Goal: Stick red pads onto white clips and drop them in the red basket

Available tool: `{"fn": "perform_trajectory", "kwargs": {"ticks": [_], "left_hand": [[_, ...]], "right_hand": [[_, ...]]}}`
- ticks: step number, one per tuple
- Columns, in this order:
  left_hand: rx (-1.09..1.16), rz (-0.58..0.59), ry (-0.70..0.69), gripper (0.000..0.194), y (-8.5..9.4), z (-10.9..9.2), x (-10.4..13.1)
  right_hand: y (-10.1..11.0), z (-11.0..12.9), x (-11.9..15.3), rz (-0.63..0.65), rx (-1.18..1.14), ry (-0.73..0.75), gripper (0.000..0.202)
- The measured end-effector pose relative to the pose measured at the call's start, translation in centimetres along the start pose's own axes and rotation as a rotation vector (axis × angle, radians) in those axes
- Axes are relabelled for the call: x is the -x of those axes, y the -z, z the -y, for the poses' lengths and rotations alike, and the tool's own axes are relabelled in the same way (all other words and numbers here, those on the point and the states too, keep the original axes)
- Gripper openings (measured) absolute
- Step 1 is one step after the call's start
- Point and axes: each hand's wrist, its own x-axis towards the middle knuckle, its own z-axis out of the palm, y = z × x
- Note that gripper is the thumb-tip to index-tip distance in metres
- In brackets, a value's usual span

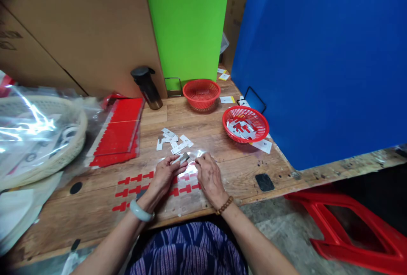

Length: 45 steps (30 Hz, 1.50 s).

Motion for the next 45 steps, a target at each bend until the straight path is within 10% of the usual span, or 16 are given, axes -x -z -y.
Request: {"fn": "perform_trajectory", "kwargs": {"ticks": [23, 45], "left_hand": [[0.026, 0.009, 0.086, 0.024, 0.2, -0.5, 0.0], [-0.025, 0.237, 0.289, 0.027, 1.0, -3.2, 7.0]], "right_hand": [[1.5, 0.1, 0.6, 0.104, -0.439, -0.143, 0.006], [3.6, 3.9, 2.0, 0.175, -0.512, -0.175, 0.006]]}}
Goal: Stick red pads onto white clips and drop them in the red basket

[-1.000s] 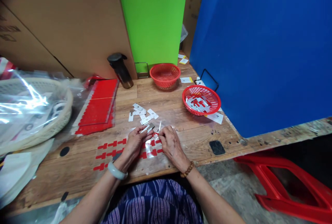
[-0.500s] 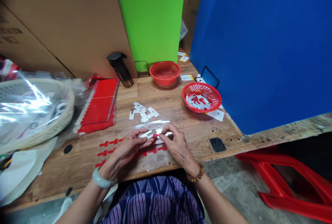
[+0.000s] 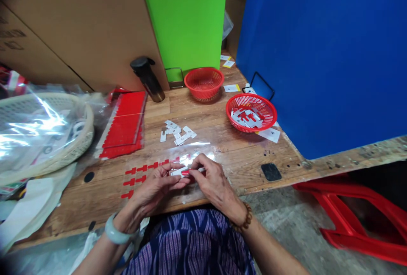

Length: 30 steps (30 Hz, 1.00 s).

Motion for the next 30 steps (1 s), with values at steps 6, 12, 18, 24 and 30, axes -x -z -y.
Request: {"fn": "perform_trajectory", "kwargs": {"ticks": [6, 12, 18, 24, 30], "left_hand": [[0.007, 0.01, 0.005, 0.029, 0.1, 0.27, -0.23], [0.001, 0.017, 0.012, 0.029, 0.04, 0.13, -0.39], [-0.014, 0.011, 0.019, 0.029, -0.21, 0.05, -0.33], [-0.021, 0.011, 0.018, 0.029, -0.16, 0.15, -0.33], [-0.028, 0.005, 0.023, 0.029, -0.14, 0.14, -0.38]], "right_hand": [[0.04, -0.12, 0.0, 0.0, 0.028, -0.001, 0.006], [-0.03, -0.11, 0.12, 0.008, 0.046, 0.021, 0.007], [-0.01, -0.03, 0.22, 0.01, 0.058, 0.01, 0.008], [-0.08, -0.26, 0.26, 0.005, 0.063, 0.015, 0.007], [-0.2, -0.43, 0.29, -0.007, 0.073, 0.021, 0.007]]}}
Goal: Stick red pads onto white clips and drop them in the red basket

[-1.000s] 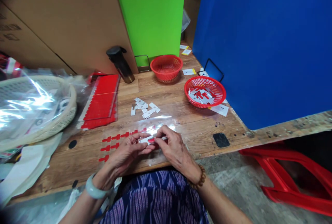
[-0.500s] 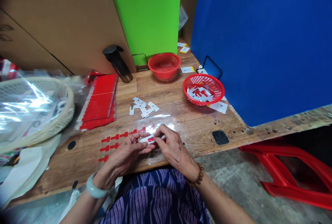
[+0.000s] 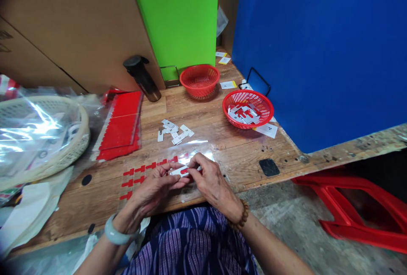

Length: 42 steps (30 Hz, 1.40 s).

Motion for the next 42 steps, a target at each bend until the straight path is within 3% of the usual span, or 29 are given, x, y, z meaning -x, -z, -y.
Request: {"fn": "perform_trajectory", "kwargs": {"ticks": [11, 20, 27, 42], "left_hand": [[-0.036, -0.052, -0.036, 0.024, -0.2, 0.3, -0.2], [-0.173, -0.108, -0.188, 0.034, 0.0, 0.5, -0.4], [-0.183, -0.1, -0.144, 0.037, 0.0, 0.4, -0.3], [-0.132, -0.081, -0.04, 0.027, 0.0, 0.3, -0.2]], "right_hand": [[-0.4, -0.2, 0.0, -0.011, -0.017, 0.008, 0.008], [-1.1, 0.0, 0.6, -0.05, -0.027, -0.064, 0.008], [-0.7, 0.8, 0.6, -0.068, -0.004, -0.045, 0.01], [-0.6, 0.0, 0.0, -0.037, 0.056, -0.053, 0.011]]}}
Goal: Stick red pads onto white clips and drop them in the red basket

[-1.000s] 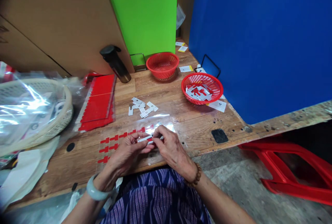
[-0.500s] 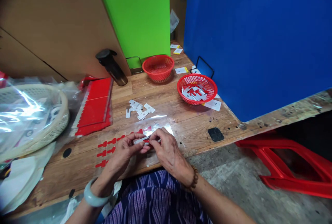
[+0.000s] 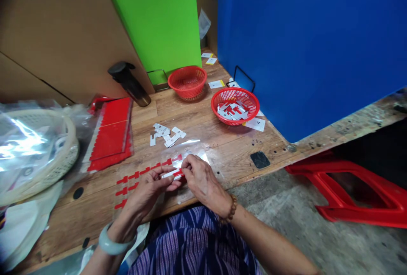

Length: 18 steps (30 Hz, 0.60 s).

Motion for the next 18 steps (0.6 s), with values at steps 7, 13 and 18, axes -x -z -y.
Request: {"fn": "perform_trajectory", "kwargs": {"ticks": [7, 13, 18], "left_hand": [[-0.002, -0.007, -0.005, 0.027, -0.1, 0.07, 0.0], [-0.018, 0.0, 0.004, 0.028, -0.02, 0.04, -0.07], [-0.019, 0.01, -0.01, 0.029, 0.17, 0.05, -0.03]], "right_hand": [[-0.16, -0.13, 0.1, -0.017, 0.024, 0.015, 0.012], [-0.17, -0.07, 0.15, -0.023, 0.035, 0.001, 0.012], [-0.91, -0.59, 0.19, -0.045, -0.022, -0.004, 0.01]]}}
